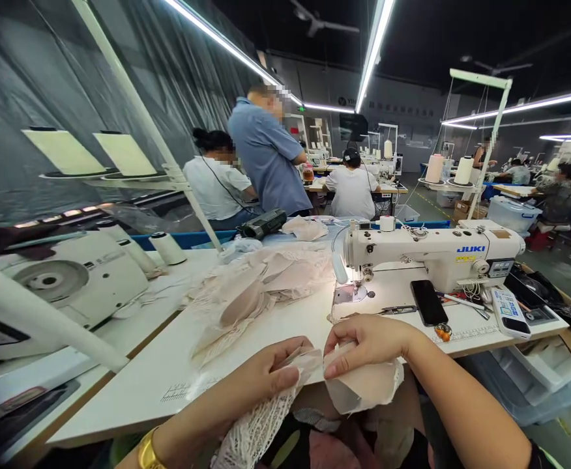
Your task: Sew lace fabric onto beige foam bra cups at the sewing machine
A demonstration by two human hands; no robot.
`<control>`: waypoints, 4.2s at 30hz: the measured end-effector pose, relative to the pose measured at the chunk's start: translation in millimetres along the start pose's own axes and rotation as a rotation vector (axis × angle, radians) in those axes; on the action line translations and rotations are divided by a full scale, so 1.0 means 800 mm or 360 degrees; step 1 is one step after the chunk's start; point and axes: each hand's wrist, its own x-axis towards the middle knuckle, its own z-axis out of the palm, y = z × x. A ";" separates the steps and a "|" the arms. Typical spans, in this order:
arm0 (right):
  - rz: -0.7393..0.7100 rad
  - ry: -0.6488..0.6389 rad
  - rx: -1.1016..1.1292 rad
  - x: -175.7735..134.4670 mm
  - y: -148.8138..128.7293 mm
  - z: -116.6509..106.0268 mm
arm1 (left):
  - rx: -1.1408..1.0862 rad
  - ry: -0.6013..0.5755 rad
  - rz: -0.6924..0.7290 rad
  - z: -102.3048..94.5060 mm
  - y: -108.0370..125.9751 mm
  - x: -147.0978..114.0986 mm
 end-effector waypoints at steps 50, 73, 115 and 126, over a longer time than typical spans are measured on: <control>-0.0035 0.1436 -0.1366 0.019 0.057 0.072 | -0.0451 -0.0030 -0.0168 -0.026 0.005 0.094; 0.0938 0.1102 -0.1227 -0.002 0.123 -0.002 | -0.0520 0.0104 -0.0224 -0.025 0.004 0.083; -0.0185 0.0818 -0.0084 0.045 0.086 0.049 | -0.0205 -0.0253 0.0065 -0.076 0.005 0.058; -0.0132 0.0849 -0.1312 0.081 0.161 -0.010 | 0.1680 -0.0483 0.0720 -0.078 -0.041 0.126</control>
